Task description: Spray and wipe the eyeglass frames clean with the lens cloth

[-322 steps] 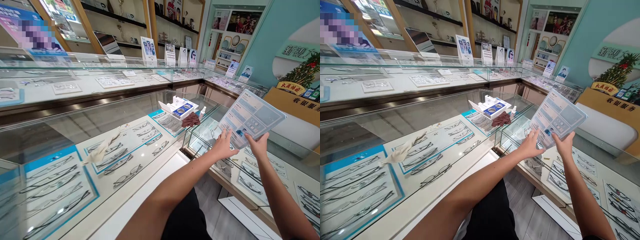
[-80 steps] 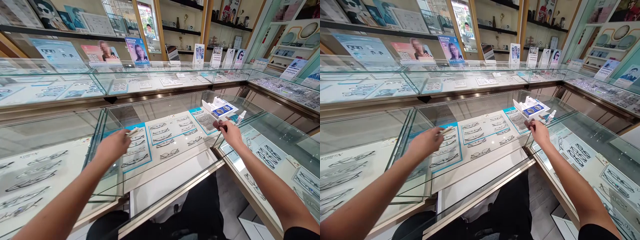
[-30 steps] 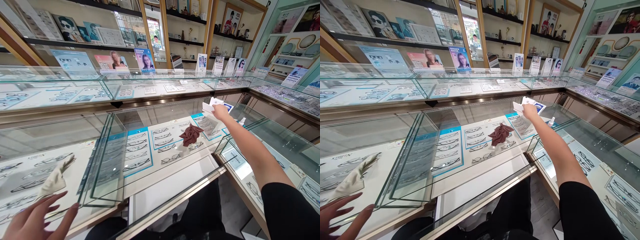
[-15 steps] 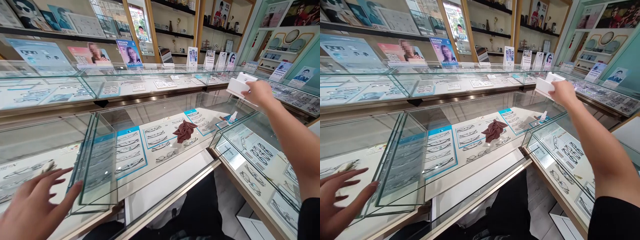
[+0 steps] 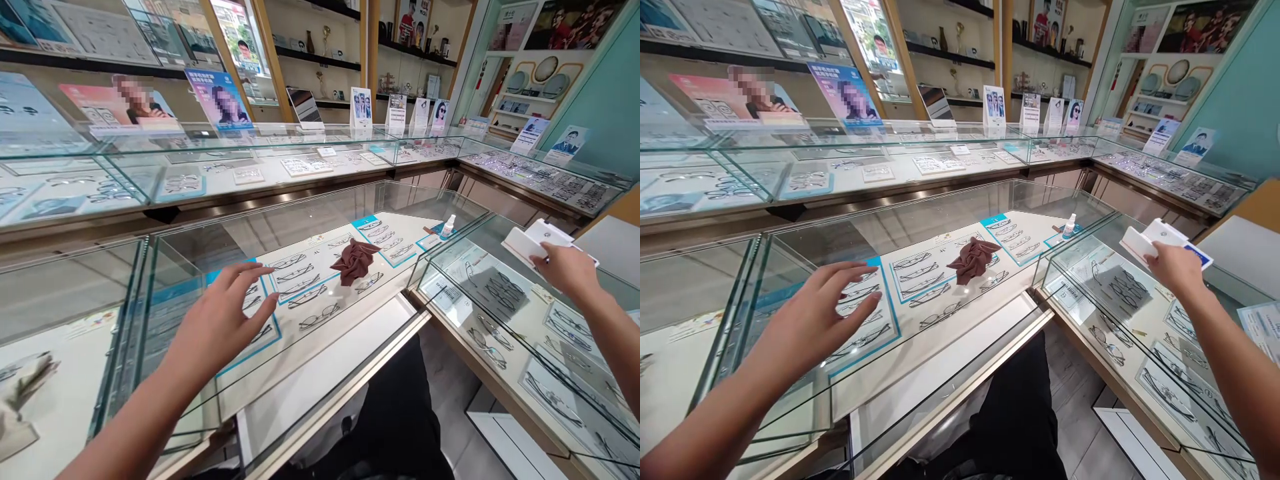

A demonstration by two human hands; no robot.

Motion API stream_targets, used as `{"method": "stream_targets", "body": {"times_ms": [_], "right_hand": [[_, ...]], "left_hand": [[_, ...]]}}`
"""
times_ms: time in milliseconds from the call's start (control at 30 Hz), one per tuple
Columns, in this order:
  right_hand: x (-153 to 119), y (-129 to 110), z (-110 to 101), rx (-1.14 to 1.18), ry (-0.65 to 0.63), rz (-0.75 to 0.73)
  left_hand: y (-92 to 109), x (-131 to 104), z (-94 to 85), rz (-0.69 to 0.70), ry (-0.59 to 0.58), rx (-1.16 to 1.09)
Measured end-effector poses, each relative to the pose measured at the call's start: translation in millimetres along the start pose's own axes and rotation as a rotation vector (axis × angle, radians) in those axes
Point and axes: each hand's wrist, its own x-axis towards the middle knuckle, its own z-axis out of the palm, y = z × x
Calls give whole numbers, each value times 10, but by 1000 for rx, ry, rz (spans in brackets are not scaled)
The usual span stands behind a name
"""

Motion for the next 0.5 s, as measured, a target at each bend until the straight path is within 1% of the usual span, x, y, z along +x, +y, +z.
{"method": "stream_targets", "body": {"times_ms": [33,133,233,300,400,433,500], "right_hand": [[-79,3,52,-22,-45,11],[-266,3,184,-18,-75,27],[-364,20,312,4,-76,26],[-390,36,384,11,-81,31],[-401,50,459,15,-118,51],[-400,53,481,18,-130,54],[-392,63,536,29,-135,60]], "left_hand": [[10,8,18,10,-11,0],[-1,4,114,87,10,-17],[-43,-86,266,248,32,-55],[-58,-236,382,370,3,-65],[-43,-595,564,523,-18,-8],[-33,-727,625,564,-24,18],[-22,-961,738,600,-38,63]]}}
